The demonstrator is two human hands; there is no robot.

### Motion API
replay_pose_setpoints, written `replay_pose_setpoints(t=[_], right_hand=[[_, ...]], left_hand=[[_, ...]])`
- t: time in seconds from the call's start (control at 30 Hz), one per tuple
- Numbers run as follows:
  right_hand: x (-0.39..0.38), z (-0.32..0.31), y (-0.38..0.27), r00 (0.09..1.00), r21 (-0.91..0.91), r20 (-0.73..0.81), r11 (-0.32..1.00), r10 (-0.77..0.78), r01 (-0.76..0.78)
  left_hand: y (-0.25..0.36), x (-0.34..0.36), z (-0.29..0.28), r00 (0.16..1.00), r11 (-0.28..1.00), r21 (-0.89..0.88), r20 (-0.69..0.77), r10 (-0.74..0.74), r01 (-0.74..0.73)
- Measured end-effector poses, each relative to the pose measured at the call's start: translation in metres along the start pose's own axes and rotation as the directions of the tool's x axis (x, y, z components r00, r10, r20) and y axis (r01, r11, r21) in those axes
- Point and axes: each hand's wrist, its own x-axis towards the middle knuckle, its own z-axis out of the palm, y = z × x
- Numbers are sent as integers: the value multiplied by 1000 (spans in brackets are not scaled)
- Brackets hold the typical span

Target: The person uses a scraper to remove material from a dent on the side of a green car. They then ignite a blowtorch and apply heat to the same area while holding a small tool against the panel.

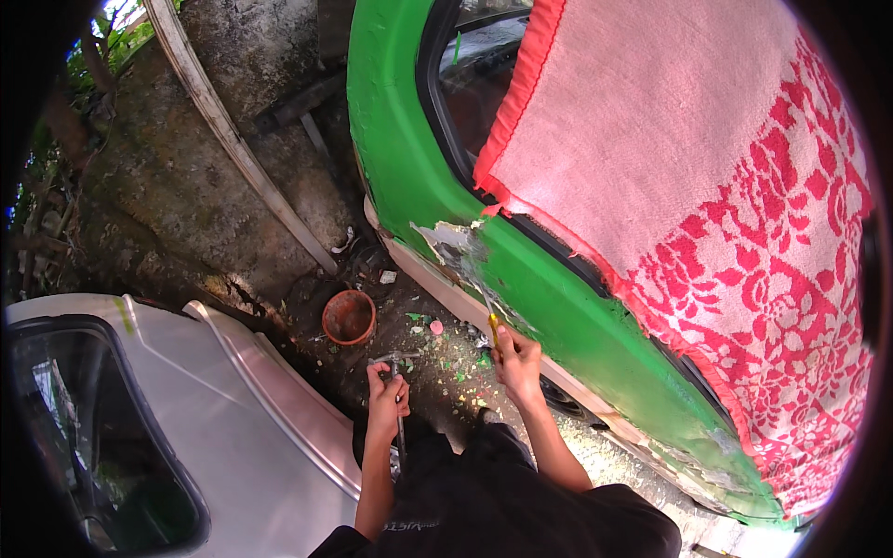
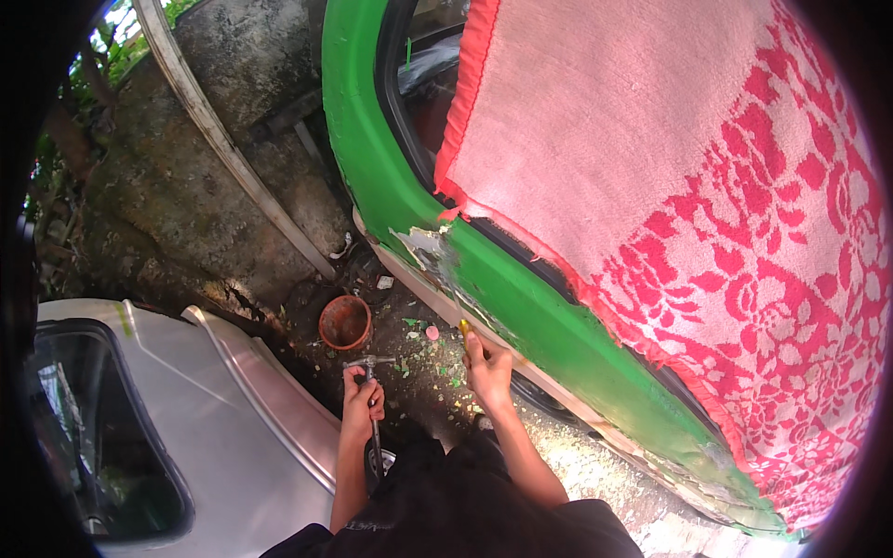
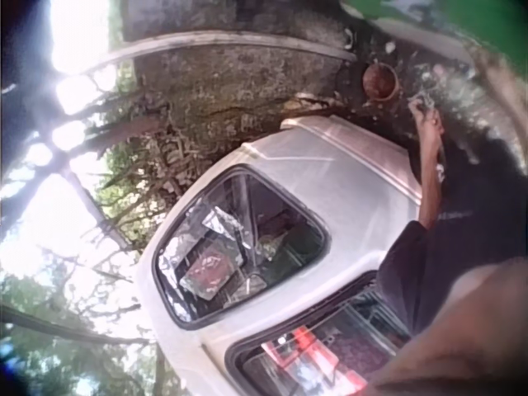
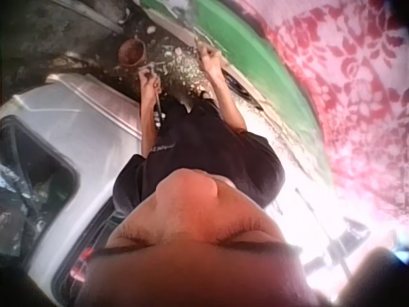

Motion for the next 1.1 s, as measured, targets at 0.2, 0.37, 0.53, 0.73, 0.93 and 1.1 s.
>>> replay_pose_setpoints(t=[0.2, 0.37, 0.53, 0.73, 0.93, 1.1], right_hand=[[3, -2, 17, 999, 57, -4, 998, -35, 35], [-20, -37, -2, 978, 136, 185, 988, -94, 69], [-27, -33, -6, 984, 80, 130, 990, -126, 116], [-32, -9, -1, 986, 12, 38, 987, -160, 160], [33, 20, 17, 941, -197, -19, 924, -338, 328], [-11, -2, 11, 969, -159, -79, 962, -235, 220]], left_hand=[[-1, 0, 3, 1000, 1000, -3, 21, 2, -2], [-8, -6, 1, 1000, 1000, 16, 14, -19, 19], [-9, -4, 5, 998, 999, 1, 46, -50, 50], [2, 1, 2, 998, 999, 4, 41, -47, 47], [19, 9, -6, 998, 999, 24, 64, -25, 24], [23, 15, -18, 1000, 1000, 23, 2, 7, -7]])
